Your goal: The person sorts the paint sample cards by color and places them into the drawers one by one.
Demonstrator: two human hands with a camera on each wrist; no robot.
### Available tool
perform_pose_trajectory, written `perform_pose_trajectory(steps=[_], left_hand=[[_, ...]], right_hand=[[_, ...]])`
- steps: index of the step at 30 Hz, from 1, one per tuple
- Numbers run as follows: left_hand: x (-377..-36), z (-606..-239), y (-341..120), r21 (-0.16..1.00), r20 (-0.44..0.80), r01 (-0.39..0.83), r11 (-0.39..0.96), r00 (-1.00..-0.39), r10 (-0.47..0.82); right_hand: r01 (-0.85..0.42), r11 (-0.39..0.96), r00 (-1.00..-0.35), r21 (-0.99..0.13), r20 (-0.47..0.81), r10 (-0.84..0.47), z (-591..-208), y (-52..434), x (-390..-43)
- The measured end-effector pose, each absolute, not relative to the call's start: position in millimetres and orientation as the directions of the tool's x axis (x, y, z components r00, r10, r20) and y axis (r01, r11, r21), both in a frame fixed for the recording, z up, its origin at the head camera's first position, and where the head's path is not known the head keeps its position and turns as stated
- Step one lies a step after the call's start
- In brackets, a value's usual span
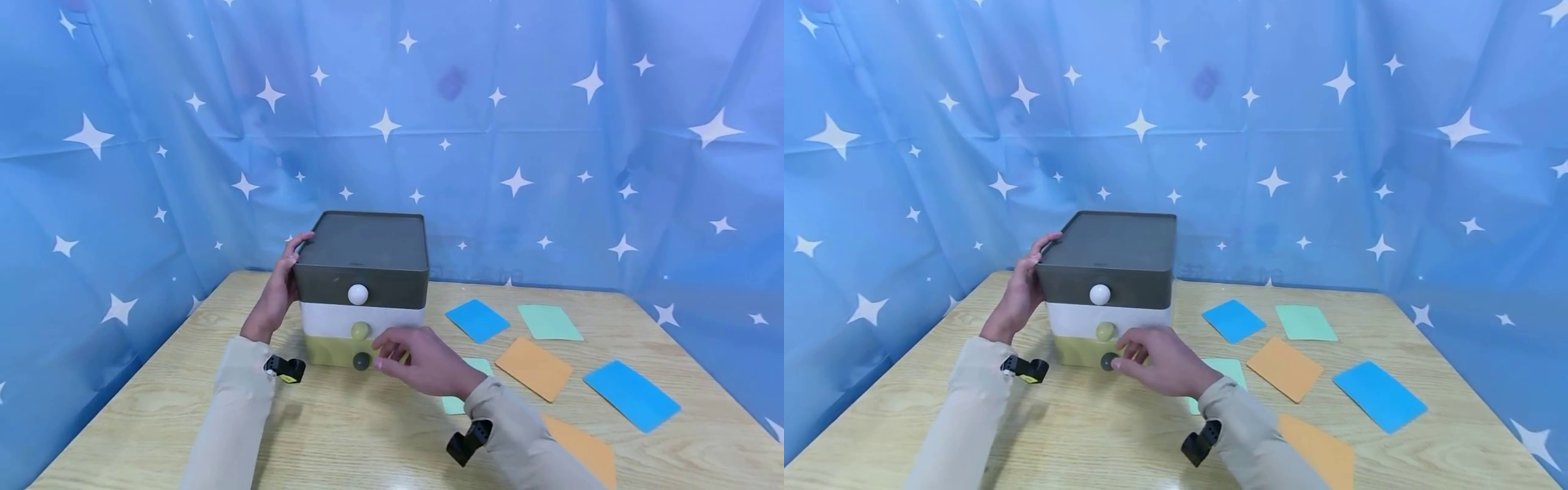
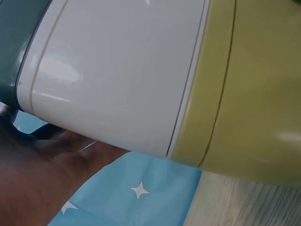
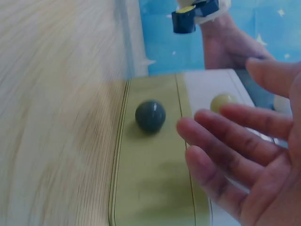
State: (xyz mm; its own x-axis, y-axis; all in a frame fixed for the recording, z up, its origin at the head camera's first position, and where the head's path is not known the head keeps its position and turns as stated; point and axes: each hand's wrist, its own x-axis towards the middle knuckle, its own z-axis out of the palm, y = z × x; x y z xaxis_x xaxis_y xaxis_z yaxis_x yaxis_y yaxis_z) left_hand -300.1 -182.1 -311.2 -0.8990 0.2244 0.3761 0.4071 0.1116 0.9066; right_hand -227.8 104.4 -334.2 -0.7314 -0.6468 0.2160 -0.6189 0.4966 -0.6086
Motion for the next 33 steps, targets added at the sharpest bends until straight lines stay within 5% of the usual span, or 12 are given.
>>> perform_pose_trajectory(steps=[9, 16, 33], left_hand=[[-301.2, -310.4, -179.3, 0.904, 0.380, 0.412, 0.112, -0.896, 0.229], [-301.7, -310.6, -178.2, 0.904, 0.382, 0.414, 0.111, -0.896, 0.226], [-298.1, -310.1, -179.6, 0.910, 0.374, 0.401, 0.106, -0.904, 0.208]], right_hand=[[-0.366, 0.389, -0.859, -0.845, 0.147, -0.489, -324.7, 79.7, -225.0], [-0.153, 0.191, -0.882, -0.970, 0.046, -0.469, -317.9, 72.7, -227.9], [0.186, -0.249, -0.917, -0.951, -0.077, -0.391, -302.1, 35.9, -227.4]])
